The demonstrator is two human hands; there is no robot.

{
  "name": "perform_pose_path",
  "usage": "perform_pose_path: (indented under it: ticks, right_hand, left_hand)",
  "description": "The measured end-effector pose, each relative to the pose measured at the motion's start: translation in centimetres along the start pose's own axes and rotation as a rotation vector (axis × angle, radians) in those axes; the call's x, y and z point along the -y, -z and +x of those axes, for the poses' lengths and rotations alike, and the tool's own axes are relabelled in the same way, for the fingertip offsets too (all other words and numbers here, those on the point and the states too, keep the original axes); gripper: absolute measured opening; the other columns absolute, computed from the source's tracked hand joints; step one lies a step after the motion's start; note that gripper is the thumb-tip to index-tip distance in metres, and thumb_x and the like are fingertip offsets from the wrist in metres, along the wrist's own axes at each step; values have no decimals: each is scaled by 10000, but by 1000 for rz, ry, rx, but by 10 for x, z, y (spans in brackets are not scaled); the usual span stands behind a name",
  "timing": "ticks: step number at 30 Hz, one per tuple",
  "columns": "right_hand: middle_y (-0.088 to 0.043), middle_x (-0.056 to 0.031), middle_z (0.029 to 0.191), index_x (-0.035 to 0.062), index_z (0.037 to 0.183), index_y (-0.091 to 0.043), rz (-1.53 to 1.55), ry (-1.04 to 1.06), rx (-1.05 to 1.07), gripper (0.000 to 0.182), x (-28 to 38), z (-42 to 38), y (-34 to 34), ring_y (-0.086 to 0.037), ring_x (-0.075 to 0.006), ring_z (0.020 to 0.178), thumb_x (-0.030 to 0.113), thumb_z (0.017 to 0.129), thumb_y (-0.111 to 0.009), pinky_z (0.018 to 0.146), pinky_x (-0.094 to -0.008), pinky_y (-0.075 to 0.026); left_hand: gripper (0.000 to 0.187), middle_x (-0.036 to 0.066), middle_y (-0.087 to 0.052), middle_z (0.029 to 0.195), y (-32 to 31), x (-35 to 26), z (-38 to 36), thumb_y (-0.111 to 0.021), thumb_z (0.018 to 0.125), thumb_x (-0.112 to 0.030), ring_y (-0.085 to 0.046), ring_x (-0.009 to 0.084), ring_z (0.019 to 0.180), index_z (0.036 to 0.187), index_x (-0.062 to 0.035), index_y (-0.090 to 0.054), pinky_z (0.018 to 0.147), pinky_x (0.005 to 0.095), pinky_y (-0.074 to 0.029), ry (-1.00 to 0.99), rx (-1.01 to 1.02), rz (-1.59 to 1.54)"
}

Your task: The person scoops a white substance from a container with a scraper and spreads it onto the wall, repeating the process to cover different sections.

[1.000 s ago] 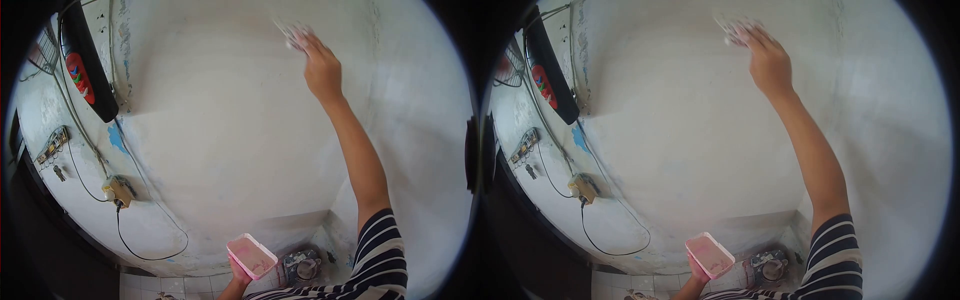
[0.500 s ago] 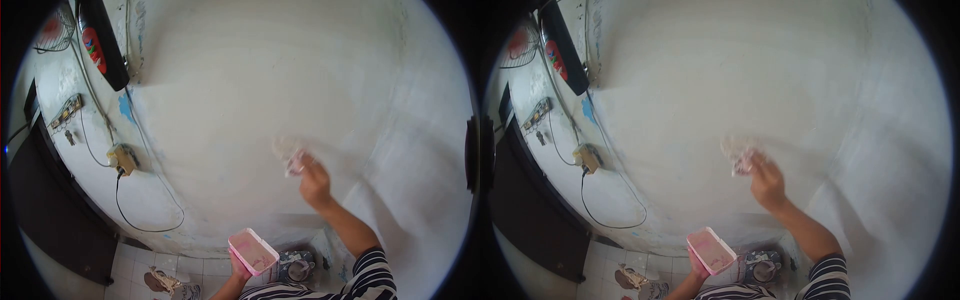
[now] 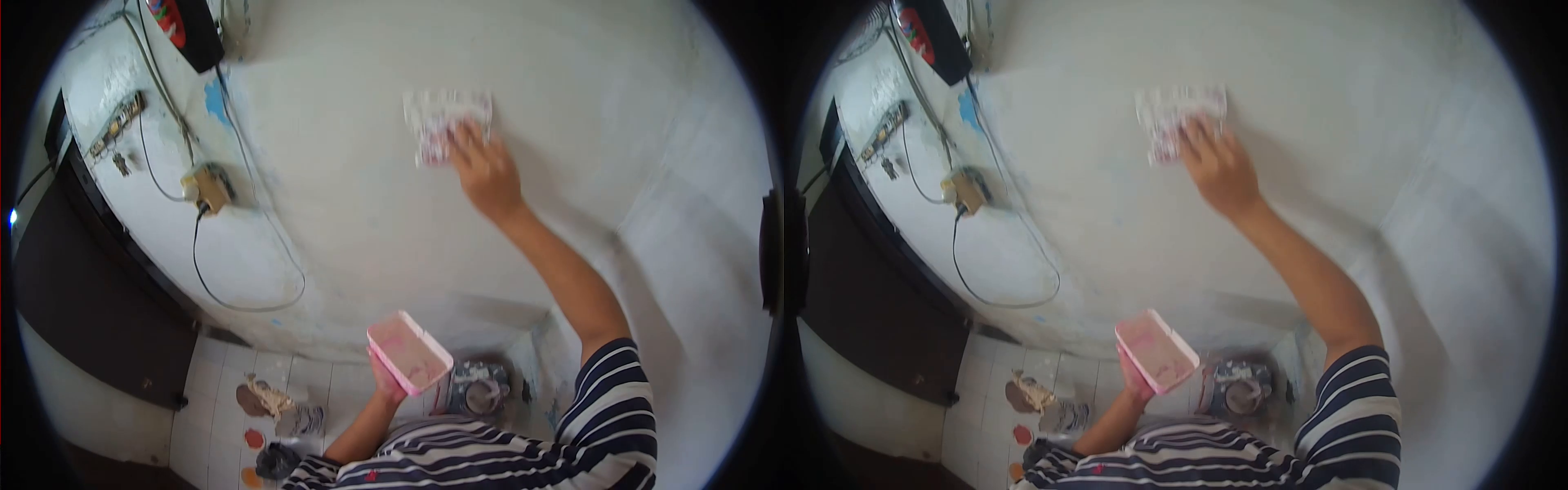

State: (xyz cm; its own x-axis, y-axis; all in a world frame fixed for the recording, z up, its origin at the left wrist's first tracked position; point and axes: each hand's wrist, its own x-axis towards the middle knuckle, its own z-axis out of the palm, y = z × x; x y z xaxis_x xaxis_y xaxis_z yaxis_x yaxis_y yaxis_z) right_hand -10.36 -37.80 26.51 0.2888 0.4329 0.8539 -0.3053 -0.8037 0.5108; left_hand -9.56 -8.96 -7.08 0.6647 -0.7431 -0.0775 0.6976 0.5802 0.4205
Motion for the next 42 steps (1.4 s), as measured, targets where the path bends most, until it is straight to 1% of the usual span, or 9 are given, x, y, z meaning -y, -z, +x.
perform_pose_path:
  ticks: [6,10,12,16,20,22,27,39,42]
  right_hand:
    - [-709,-150,1172,53,1137,-723,490,-260,416,279,131,-194,50,-668,-332,1153,62,874,-630,969,-482,-522]
    - [-720,-95,1139,6,1176,-691,854,-1444,586,240,121,-192,101,-691,-226,1036,-12,951,-609,868,-393,-557]
    - [-705,-62,1147,3,1300,-602,1520,-1830,-93,316,119,-183,116,-679,-164,1008,24,985,-620,824,-369,-576]
    - [-685,-57,1133,-2,1320,-552,1614,-1952,-101,346,111,-158,152,-662,-129,987,85,999,-647,823,-318,-555]
    - [-713,-69,1035,-10,1274,-579,1412,-1723,125,304,132,-159,173,-683,-141,921,33,981,-647,759,-281,-543]
    - [-733,-119,967,-8,1217,-623,1187,-1317,353,236,142,-145,185,-700,-148,877,21,983,-627,738,-297,-542]
    - [-727,-218,1053,-12,1178,-653,1165,-886,517,240,155,-123,182,-698,-432,854,9,940,-626,712,-422,-578]
    - [-672,-284,885,-39,1046,-606,1307,-730,933,141,182,-108,187,-656,-491,816,12,916,-626,681,-515,-517]
    - [-668,-272,806,-43,1023,-613,1326,-716,799,156,189,-111,184,-685,-439,796,-16,870,-620,650,-499,-519]
  left_hand:
    - [882,114,-512,1517,-8,-2,0,-222,973,-803,-519,362,1363,1554,-166,-405,1135,565,-424,-54,-80,16]
    - [869,103,-524,1497,-13,3,5,-246,976,-797,-524,351,1355,1549,-164,-407,1134,552,-428,-66,-61,32]
    - [867,97,-527,1490,-18,4,9,-247,975,-799,-526,343,1354,1544,-166,-412,1131,543,-433,-75,-55,59]
    - [864,75,-502,1518,-62,3,14,-215,981,-797,-523,315,1362,1552,-174,-395,1127,502,-448,-172,24,162]
    - [852,61,-486,1521,-70,12,7,-243,985,-791,-509,296,1373,1552,-170,-380,1130,492,-442,-284,-78,194]
    - [826,68,-495,1492,-65,12,5,-284,993,-775,-514,290,1357,1535,-162,-396,1109,489,-458,-436,-83,217]
    - [837,61,-474,1495,-58,5,-6,-273,989,-785,-498,274,1367,1541,-166,-380,1092,470,-467,-549,-73,311]
    - [856,44,-414,1543,-43,-12,-33,-208,977,-810,-424,266,1416,1562,-203,-356,1140,484,-413,-604,-48,568]
    - [815,54,-448,1512,-32,-12,-30,-217,1000,-775,-463,257,1379,1539,-187,-386,1107,468,-445,-563,21,414]
